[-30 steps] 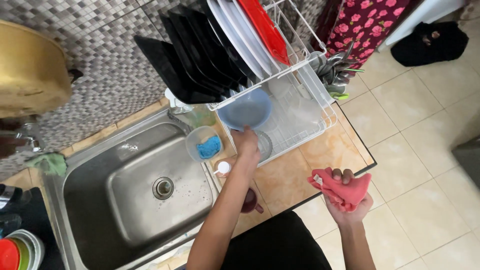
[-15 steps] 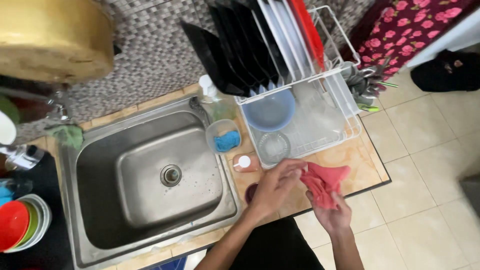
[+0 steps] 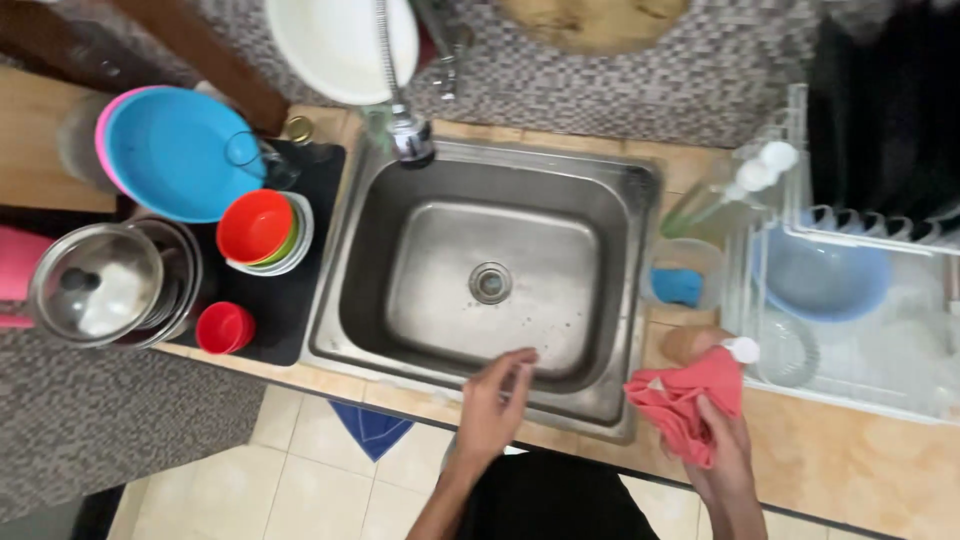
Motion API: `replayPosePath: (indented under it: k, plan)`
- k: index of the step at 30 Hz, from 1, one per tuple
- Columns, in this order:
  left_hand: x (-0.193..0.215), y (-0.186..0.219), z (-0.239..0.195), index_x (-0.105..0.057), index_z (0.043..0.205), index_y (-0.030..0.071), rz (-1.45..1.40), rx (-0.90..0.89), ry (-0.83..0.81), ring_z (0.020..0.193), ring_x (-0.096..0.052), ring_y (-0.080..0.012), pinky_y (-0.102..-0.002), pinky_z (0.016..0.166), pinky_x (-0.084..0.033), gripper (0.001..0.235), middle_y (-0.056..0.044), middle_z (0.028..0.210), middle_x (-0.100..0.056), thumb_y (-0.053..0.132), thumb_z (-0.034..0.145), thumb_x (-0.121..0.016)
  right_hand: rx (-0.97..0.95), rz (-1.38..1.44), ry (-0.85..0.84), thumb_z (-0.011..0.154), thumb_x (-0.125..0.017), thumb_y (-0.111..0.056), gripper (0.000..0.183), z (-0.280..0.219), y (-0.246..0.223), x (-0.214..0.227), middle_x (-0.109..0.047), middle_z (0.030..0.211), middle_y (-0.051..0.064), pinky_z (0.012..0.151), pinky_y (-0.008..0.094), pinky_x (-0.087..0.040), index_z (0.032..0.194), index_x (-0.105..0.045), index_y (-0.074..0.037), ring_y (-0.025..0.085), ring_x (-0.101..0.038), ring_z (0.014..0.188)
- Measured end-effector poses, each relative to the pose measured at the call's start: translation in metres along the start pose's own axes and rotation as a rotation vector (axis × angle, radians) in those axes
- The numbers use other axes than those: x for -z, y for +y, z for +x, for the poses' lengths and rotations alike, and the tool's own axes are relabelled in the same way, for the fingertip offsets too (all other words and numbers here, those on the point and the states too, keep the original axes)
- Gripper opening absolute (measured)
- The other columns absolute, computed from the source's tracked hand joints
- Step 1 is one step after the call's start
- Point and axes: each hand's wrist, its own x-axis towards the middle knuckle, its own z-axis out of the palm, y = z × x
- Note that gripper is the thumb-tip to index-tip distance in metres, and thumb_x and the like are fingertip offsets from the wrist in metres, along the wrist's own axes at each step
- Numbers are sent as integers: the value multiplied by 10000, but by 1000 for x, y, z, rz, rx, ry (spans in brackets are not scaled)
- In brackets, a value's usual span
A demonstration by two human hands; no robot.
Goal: The person dries various kitchen items with a pink cloth over a sink and places them into a dish rack. The items handled include a light blue bowl, a red bowl, a green bowl, a white bowl with a floral pattern, and a white square plate. The person wipes each item thoroughly before stacking them in the rack.
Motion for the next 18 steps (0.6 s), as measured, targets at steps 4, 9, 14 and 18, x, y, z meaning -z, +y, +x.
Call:
replayPosePath:
  k: [4, 9, 14, 18]
  plan:
    - [120, -96, 61, -733, 1143, 31, 405, -210, 271, 997, -737, -367, -425, 851, -593, 198, -177, 1134, -746, 95, 986, -632, 44, -60, 75, 1099, -486, -236, 310, 14, 25, -43, -661, 1135, 113, 486, 366, -509, 1365, -517, -80, 232, -682, 809]
    - [276, -151, 151, -711, 1172, 11, 1002, -315, 581, 1048, -585, -375, -494, 846, -472, 365, -160, 1123, -716, 203, 864, -742, 16, -116, 179, 1100, -489, -271, 306, 10, 71, -120, -686, 1055, 123, 528, 350, -510, 1285, -551, -36, 249, -685, 769]
    - [342, -229, 188, -774, 973, 126, 1119, -258, 298, 954, -634, -337, -498, 862, -481, 239, -103, 932, -737, 338, 861, -772, -23, -109, 186, 1106, -493, -286, 335, -1, 129, -176, -702, 995, 142, 490, 343, -477, 1228, -581, 14, 223, -669, 730]
    - [355, -239, 186, -782, 885, 139, 1054, -384, 258, 910, -686, -296, -480, 862, -482, 173, -82, 867, -751, 312, 891, -772, -94, -111, 220, 1083, -501, -290, 316, -8, 158, -198, -693, 932, 164, 452, 345, -447, 1159, -582, 6, 244, -666, 672]
